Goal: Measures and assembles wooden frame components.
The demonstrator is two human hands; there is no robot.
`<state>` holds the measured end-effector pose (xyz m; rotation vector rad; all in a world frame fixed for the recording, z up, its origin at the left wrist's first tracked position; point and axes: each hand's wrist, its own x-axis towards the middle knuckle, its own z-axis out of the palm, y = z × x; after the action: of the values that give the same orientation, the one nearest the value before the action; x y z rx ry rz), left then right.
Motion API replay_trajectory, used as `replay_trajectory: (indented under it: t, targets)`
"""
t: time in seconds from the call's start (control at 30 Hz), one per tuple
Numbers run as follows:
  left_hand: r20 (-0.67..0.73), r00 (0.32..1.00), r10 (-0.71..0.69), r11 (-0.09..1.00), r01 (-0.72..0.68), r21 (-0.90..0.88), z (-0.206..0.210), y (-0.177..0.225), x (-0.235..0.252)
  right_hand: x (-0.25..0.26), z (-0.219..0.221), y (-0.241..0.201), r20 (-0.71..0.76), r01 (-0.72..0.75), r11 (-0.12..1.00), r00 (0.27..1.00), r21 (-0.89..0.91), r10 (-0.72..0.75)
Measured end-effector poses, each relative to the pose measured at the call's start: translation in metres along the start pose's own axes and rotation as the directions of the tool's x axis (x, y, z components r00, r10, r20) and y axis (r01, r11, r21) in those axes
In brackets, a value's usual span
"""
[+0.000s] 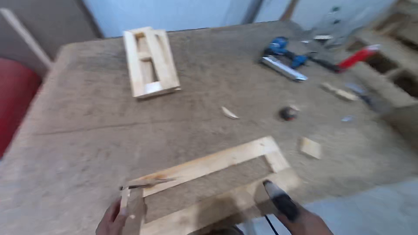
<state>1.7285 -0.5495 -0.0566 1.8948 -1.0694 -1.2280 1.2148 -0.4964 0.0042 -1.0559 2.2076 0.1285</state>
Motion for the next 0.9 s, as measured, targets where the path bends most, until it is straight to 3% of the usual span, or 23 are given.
replay_trajectory:
  t: [0.1, 0.17, 0.33, 0.4, 0.47, 0.53, 0.6, 0.63, 0.7, 0.73, 0.77, 0.8, 0.83, 0.87, 0.9]
  targets:
    - [0.130, 0.989, -0.073, 0.960, 0.106, -0.261, 0.081, 0.003, -0.040, 0.081, -0.047, 0.043, -0.181, -0.029, 0.995, 0.983, -0.096, 0.012]
    - [0.161, 0.979, -0.125, 0.941, 0.168, -0.292, 0.138, 0.018, -0.057, 0.138, -0.073, 0.065, -0.269, -0.033, 0.993, 0.963, -0.117, 0.000]
    - [0.080, 0.996, -0.037, 0.993, 0.027, 0.117, 0.242, 0.047, -0.059, 0.233, -0.102, 0.098, -0.299, 0.040, 0.973, 0.948, -0.226, -0.108]
    - [0.099, 0.994, -0.039, 0.997, 0.032, 0.066, 0.263, 0.056, -0.057, 0.225, -0.103, 0.092, -0.325, 0.175, 0.948, 0.909, -0.267, -0.260]
    - [0.206, 0.977, -0.050, 0.966, 0.100, -0.240, 0.275, 0.064, -0.063, 0.192, -0.095, 0.071, -0.277, 0.389, 0.894, 0.854, -0.221, -0.440]
    - [0.430, 0.900, -0.068, 0.781, 0.316, -0.539, 0.281, 0.071, -0.070, 0.146, -0.079, 0.038, -0.042, 0.559, 0.824, 0.825, -0.097, -0.564]
    - [0.588, 0.809, -0.026, 0.621, 0.474, -0.624, 0.286, 0.071, -0.075, 0.107, -0.054, 0.003, 0.128, 0.710, 0.695, 0.684, 0.111, -0.718]
    - [0.634, 0.773, 0.000, 0.592, 0.511, -0.623, 0.288, 0.072, -0.077, 0.097, -0.041, -0.013, 0.168, 0.728, 0.643, 0.621, 0.237, -0.765]
    - [0.664, 0.747, 0.033, 0.588, 0.523, -0.617, 0.293, 0.072, -0.083, 0.088, -0.017, -0.032, 0.226, 0.637, 0.591, 0.563, 0.495, -0.795]
    - [0.621, 0.783, 0.037, 0.633, 0.463, -0.621, 0.294, 0.073, -0.086, 0.086, -0.011, -0.037, 0.267, 0.562, 0.608, 0.572, 0.561, -0.776]
    - [0.511, 0.858, 0.043, 0.746, 0.313, -0.588, 0.295, 0.072, -0.090, 0.086, -0.011, -0.039, 0.320, 0.493, 0.650, 0.596, 0.578, -0.737]
    - [0.379, 0.919, 0.104, 0.901, 0.074, -0.427, 0.293, 0.067, -0.090, 0.088, -0.014, -0.037, 0.344, 0.446, 0.687, 0.629, 0.574, -0.697]
    - [0.297, 0.923, 0.247, 0.968, -0.217, -0.129, 0.288, 0.056, -0.084, 0.092, -0.018, -0.031, 0.335, 0.412, 0.714, 0.677, 0.566, -0.656]
    - [0.324, 0.879, 0.350, 0.884, -0.424, 0.195, 0.279, 0.045, -0.077, 0.097, -0.023, -0.021, 0.297, 0.382, 0.734, 0.735, 0.562, -0.610]
    - [0.388, 0.860, 0.330, 0.745, -0.490, 0.453, 0.272, 0.040, -0.070, 0.104, -0.026, -0.008, 0.244, 0.348, 0.743, 0.792, 0.572, -0.559]
